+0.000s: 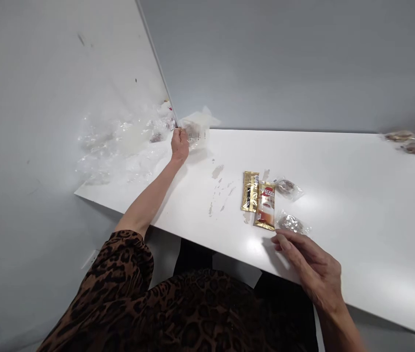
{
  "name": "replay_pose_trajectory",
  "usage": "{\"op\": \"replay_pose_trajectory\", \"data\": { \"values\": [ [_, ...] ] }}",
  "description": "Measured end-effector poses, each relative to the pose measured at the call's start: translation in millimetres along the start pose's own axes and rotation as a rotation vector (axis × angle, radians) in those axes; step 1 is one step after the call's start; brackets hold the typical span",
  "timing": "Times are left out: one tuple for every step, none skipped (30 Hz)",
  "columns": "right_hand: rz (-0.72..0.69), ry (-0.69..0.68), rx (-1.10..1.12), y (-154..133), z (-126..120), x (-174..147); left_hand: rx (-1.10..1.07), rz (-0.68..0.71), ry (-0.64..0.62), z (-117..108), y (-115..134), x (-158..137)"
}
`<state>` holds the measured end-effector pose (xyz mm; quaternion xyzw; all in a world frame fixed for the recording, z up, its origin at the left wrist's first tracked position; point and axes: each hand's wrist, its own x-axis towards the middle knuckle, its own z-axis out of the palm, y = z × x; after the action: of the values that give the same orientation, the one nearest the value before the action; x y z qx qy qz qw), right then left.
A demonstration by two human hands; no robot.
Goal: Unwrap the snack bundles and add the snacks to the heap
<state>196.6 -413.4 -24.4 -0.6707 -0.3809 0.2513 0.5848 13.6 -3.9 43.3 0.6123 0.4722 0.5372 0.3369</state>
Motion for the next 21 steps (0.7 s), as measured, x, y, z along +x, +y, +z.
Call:
{"op": "replay_pose_trajectory", "data": {
  "values": [
    [-0.007, -0.001, 0.040, 2, 1, 1, -0.125, -0.092, 0.006, 1, 9, -16],
    [-0.019, 0.002, 0.086, 2, 2, 3, -0.244, -0.187, -0.010, 1, 17, -32],
    [-0.031, 0.003, 0.127, 0, 4, 5, -0.355, -0.276, -0.043, 0, 24, -48],
    [-0.040, 0.006, 0.159, -3, 7, 9, -0.451, -0.352, -0.087, 0, 31, -65],
    [-0.048, 0.007, 0.185, -9, 11, 14, -0.527, -0.411, -0.132, 0, 36, -81],
    [-0.056, 0.005, 0.209, -15, 15, 20, -0.580, -0.451, -0.175, -1, 41, -96],
    [-0.065, 0.004, 0.232, -22, 20, 29, -0.613, -0.476, -0.211, 0, 44, -110],
    [-0.071, -0.003, 0.256, -30, 25, 38, -0.634, -0.491, -0.240, 1, 46, -123],
    [-0.076, -0.010, 0.286, -36, 31, 49, -0.649, -0.504, -0.266, 2, 47, -135],
    [-0.074, -0.017, 0.318, -41, 36, 61, -0.663, -0.515, -0.291, 3, 48, -146],
    [-0.052, -0.026, 0.347, -46, 42, 73, -0.676, -0.525, -0.315, 5, 48, -155],
    [-0.016, -0.031, 0.371, -49, 47, 85, -0.689, -0.533, -0.338, 7, 47, -163],
    [0.027, -0.043, 0.388, -52, 52, 96, -0.699, -0.539, -0.360, 8, 46, -169],
    [0.065, -0.056, 0.399, -54, 57, 105, -0.704, -0.543, -0.383, 10, 45, -175],
    [0.093, -0.074, 0.406, -56, 62, 113, -0.707, -0.542, -0.410, 11, 43, -179],
    [0.105, -0.095, 0.412, -57, 66, 120, -0.708, -0.539, -0.440, 11, 41, -183],
    [0.105, -0.110, 0.421, -59, 71, 125, -0.709, -0.536, -0.472, 12, 40, -185],
    [0.102, -0.120, 0.436, -61, 75, 129, -0.710, -0.539, -0.505, 12, 38, -186],
    [0.105, -0.125, 0.459, -62, 78, 133, -0.712, -0.549, -0.539, 12, 37, -187],
    [0.119, -0.118, 0.485, -62, 81, 136, -0.717, -0.568, -0.568, 11, 36, -187],
    [0.138, -0.101, 0.508, -62, 83, 139, -0.724, -0.593, -0.591, 11, 36, -187]
  ]
}}
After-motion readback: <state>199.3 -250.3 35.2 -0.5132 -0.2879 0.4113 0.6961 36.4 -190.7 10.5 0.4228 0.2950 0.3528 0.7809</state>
